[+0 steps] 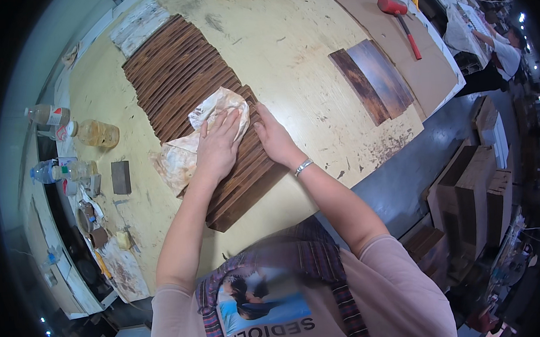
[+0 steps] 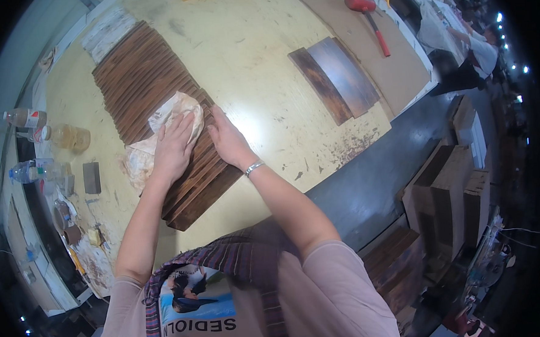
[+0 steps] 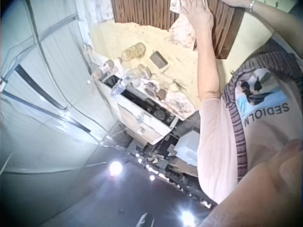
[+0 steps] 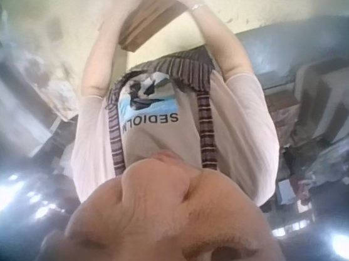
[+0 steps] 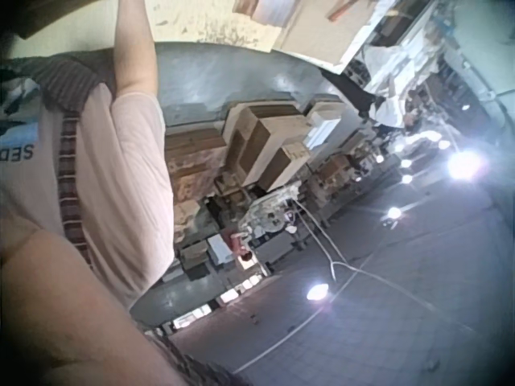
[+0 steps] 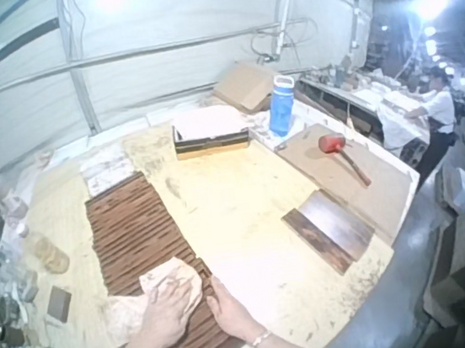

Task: The person applies a liquid from a bottle to a cloth and wipes a stack of wooden slats, then picks up and unfolds a plastic bag before returning to wiping the slats.

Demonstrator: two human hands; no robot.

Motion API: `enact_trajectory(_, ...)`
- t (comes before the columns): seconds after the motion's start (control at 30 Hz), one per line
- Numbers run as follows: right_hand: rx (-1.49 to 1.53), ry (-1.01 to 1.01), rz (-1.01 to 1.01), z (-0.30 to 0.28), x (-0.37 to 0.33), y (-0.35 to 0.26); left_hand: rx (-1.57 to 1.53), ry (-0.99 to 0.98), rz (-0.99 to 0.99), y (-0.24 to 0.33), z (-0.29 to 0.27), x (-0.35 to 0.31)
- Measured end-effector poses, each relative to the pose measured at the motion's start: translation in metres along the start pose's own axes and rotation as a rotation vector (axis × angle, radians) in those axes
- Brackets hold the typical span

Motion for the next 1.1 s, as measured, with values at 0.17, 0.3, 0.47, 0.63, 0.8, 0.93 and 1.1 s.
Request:
enact_trajectory(0.17, 0.009, -0.014, 0.054, -0.01, 0.0, -0.011, -0.019, 0.059, -0.132, -0.051, -0.031, -0.083)
enact_trajectory(0.3, -0.212, 0.021, -0.123, -0.01, 0.005, -0.014, -0.75, 0.025, -0.98, -0.106, -0.066, -0.174)
enact_trajectory(0.47, -0.164, -0.159, -0.522, 0.032, 0.007, -0.125, -1.684, 0.463, -0.879, -0.076, -0.121, -0.166)
enact_trajectory(0.63, 0.381, -0.846, -0.118, 0.128, -0.009, -0.17, -1.614, 0.465, -0.808, -0.092, -0.127, -0.17)
enact_trajectory(0.8, 0.318, -0.741, 0.003, 0.143, 0.0, -0.172, -1.311, 0.499, -0.857, -0.119, -0.127, -0.204)
enact_trajectory(0.93, 0.513, -0.71, 0.148, 0.161, 0.005, -0.173, -1.37, 0.452, -0.883, -0.119, -0.126, -0.203)
enact_trajectory(1.1, 0.289, -0.718, 0.062, 0.187, 0.03, -0.175, -1.65, 0.634, -0.746, -0.123, -0.127, -0.197)
Point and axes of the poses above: each hand's wrist, its own x-axis towards the middle knuckle, its own z-axis out of the palm, y = z × x, the point moved 3 cm from there along x, towards the middle knuckle, and after that the axes turned 9 degrees about y, right-handed, at the moved point
